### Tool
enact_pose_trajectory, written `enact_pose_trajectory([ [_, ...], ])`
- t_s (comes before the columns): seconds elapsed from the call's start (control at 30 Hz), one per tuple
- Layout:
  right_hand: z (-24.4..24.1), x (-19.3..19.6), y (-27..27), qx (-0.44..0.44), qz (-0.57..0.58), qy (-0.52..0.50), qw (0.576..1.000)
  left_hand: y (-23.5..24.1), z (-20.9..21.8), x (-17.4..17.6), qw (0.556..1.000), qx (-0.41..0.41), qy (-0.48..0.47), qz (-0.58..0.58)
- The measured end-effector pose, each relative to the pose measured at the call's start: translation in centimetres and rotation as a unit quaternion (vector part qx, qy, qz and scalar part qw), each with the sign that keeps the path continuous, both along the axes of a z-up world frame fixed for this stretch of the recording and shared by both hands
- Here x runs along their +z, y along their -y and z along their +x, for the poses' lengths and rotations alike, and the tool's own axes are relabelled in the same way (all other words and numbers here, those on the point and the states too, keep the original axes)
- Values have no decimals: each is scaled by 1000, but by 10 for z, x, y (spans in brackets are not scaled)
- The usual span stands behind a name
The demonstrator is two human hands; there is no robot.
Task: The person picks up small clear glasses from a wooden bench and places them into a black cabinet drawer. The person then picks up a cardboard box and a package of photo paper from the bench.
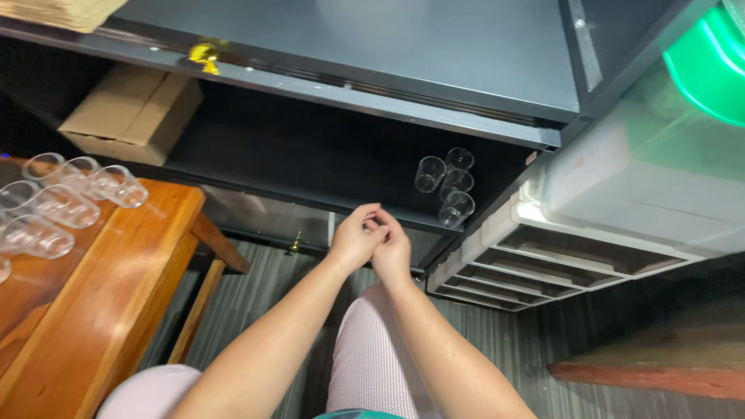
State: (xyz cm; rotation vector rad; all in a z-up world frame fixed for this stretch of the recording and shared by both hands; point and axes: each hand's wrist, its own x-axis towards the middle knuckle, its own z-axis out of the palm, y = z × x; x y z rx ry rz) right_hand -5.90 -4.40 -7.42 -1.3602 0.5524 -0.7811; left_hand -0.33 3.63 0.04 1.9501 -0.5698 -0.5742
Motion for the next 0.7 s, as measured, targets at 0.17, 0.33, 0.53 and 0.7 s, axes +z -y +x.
enact_pose_trajectory([
  [0.17, 5, -24, -40, 125, -75, -95, 985, -82, 8, -55, 994, 29, -19, -105],
  [0.33, -1, -47, -95, 238, -50, -103, 964, -167, -10, -84, 985, 63, -85, -138],
  [0.53, -24, -37, -130, 372, -92, -149, 912, -230, -36, -112, 971, 143, -111, -157],
  [0.7, -27, -28, -139, 398, -185, -177, 881, -237, -35, -131, 963, 183, -107, -165],
])
